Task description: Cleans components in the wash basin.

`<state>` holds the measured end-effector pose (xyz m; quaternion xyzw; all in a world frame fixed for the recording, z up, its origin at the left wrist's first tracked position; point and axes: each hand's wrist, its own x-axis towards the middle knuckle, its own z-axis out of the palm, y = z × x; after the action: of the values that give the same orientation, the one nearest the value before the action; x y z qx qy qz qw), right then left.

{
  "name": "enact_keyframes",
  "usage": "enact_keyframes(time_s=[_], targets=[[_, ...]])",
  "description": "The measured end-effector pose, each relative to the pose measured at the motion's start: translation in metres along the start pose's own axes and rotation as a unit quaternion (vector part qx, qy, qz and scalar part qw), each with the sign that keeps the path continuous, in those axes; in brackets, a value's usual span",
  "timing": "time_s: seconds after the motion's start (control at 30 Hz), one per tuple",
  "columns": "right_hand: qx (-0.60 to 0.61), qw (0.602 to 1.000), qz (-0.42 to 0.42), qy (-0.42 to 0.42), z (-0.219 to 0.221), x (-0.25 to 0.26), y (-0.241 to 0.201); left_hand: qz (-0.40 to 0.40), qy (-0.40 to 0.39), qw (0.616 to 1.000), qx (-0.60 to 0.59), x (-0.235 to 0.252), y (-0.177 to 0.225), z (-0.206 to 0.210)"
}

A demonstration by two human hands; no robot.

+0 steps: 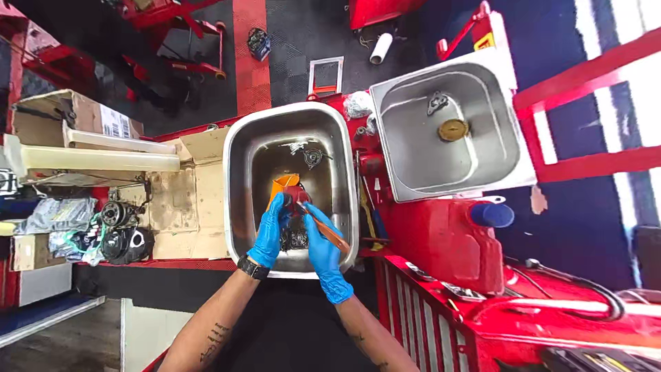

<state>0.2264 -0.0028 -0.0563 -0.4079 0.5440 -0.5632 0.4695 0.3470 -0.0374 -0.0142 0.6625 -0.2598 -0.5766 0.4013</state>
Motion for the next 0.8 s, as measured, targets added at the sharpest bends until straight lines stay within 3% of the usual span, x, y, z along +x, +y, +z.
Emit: enact_keyframes(time_s=[0.07,0.17,0.27,0.37,0.43,0.5,0.63,0.73,0.8], targets=[[0.012,1.000,0.018,0.003,-0.007,0.004,0.011,0.027,-0.008,0.991,0.130,0.001,0.006,-0.003],[0.011,0.997,0.071,0.034,-0.030,0.015,0.024,0.018,-0.025,0.947,0.321,0.014,0.028,-0.028],[0.053,0.997,0.062,0.005,-0.025,0.018,0.019,0.091,-0.040,0.910,0.402,0.027,0.045,-0.045],[-0.008,0.997,0.066,0.042,-0.033,0.017,0.028,0.207,-0.224,0.857,0.415,0.056,0.068,-0.057],[0.027,0.995,0.075,0.064,-0.038,0.017,0.024,0.244,-0.362,0.800,0.412,0.069,0.076,-0.059],[0.081,0.992,0.079,0.058,-0.026,0.015,0.021,0.264,-0.415,0.754,0.436,0.073,0.079,-0.056],[0.045,0.987,0.062,0.140,-0.025,0.024,0.037,0.314,-0.421,0.714,0.464,0.082,0.091,-0.053],[0.100,0.986,0.066,0.119,-0.010,0.015,0.024,0.354,-0.384,0.695,0.494,0.077,0.081,-0.060],[-0.028,0.985,0.063,0.157,-0.011,0.011,0.034,0.405,-0.342,0.670,0.520,0.075,0.079,-0.059]])
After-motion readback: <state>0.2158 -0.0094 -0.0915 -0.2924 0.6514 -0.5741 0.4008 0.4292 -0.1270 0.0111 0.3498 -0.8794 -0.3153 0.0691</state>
